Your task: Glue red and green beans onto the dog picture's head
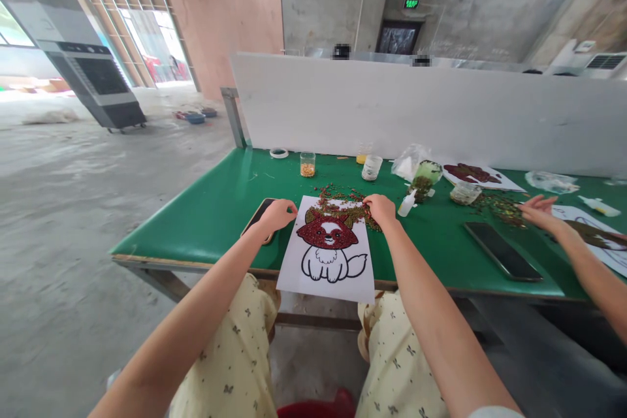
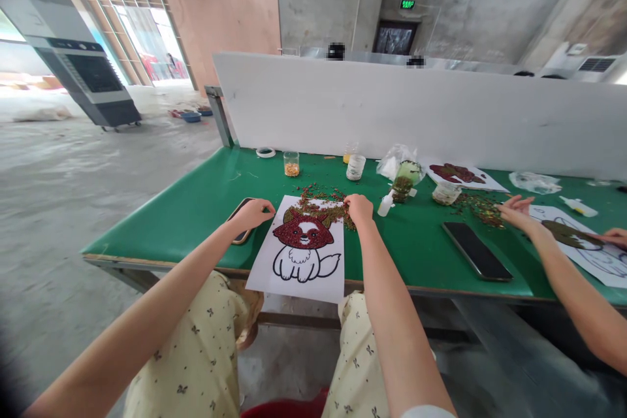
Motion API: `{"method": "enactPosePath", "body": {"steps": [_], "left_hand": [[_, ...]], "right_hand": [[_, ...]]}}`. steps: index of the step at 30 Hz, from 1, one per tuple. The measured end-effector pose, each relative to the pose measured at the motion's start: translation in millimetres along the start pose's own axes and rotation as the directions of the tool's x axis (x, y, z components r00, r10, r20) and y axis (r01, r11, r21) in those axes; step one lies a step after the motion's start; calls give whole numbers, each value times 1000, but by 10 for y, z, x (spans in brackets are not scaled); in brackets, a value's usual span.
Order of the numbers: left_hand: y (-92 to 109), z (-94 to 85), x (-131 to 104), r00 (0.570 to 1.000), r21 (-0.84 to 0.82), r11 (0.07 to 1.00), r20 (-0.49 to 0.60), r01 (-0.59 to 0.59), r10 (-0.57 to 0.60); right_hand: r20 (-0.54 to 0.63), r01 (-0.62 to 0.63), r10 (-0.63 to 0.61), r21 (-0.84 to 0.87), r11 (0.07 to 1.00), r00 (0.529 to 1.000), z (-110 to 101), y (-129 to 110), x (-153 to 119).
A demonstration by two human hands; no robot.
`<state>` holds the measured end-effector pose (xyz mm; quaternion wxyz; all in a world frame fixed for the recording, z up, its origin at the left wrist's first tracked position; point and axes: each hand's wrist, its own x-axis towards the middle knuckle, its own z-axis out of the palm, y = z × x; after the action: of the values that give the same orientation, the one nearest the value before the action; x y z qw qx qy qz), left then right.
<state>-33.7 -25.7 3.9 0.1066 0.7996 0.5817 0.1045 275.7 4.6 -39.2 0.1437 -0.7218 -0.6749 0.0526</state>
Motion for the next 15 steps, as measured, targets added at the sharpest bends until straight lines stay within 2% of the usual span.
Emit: {"method": "enactPosePath", "body": {"steps": [15], "left_hand": [[-38, 40, 28, 999, 14, 1000, 34, -9, 9]], "right_hand": [[-25, -32, 32, -13, 999, 999, 4, 67, 65]]}}
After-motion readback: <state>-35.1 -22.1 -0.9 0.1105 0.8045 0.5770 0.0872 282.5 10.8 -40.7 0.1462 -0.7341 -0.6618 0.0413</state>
